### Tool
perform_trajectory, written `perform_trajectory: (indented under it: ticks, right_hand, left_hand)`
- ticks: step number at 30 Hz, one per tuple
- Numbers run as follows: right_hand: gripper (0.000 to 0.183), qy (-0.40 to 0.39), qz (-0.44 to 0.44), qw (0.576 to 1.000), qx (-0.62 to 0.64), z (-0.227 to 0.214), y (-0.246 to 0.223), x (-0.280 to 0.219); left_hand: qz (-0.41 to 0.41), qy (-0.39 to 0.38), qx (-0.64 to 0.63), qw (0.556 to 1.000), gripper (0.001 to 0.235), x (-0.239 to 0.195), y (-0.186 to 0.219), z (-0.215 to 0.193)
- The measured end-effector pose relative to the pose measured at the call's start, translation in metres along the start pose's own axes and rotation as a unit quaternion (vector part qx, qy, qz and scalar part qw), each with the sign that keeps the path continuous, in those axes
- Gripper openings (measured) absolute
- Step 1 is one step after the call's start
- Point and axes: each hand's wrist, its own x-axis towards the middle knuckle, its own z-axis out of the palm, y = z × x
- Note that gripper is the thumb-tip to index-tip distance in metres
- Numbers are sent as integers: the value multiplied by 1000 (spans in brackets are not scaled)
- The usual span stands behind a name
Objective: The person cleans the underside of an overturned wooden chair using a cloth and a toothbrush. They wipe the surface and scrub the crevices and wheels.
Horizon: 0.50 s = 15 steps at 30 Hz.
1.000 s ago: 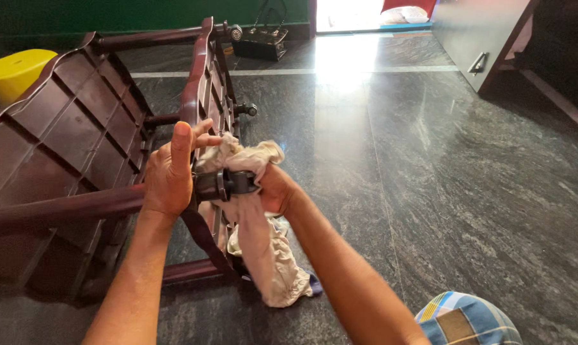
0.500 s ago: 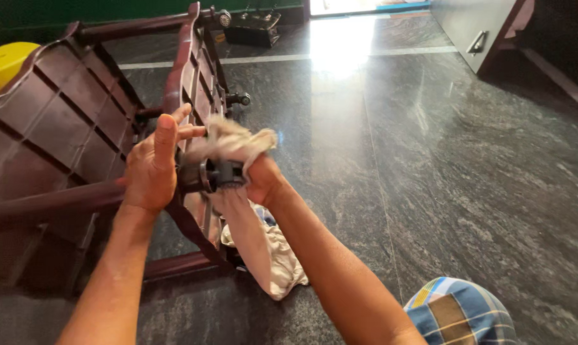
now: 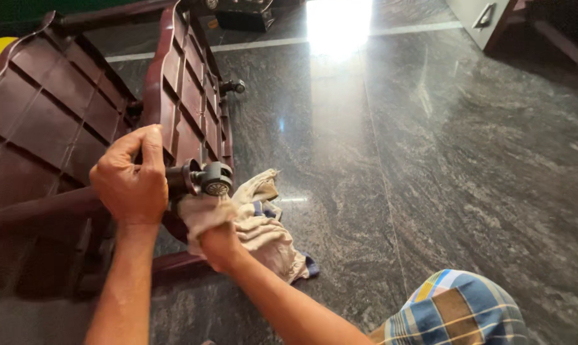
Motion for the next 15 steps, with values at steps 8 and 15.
perform_trajectory:
  ticks: [8, 15]
  right_hand:
    - [15, -24, -95, 961, -258, -5, -28, -25]
    - [14, -84, -147, 790, -589, -11, -33, -5]
  left_hand:
    - [-20, -14, 13, 1000, 24, -1, 8, -6]
    - [43, -49, 61, 996, 37, -10, 17, 0]
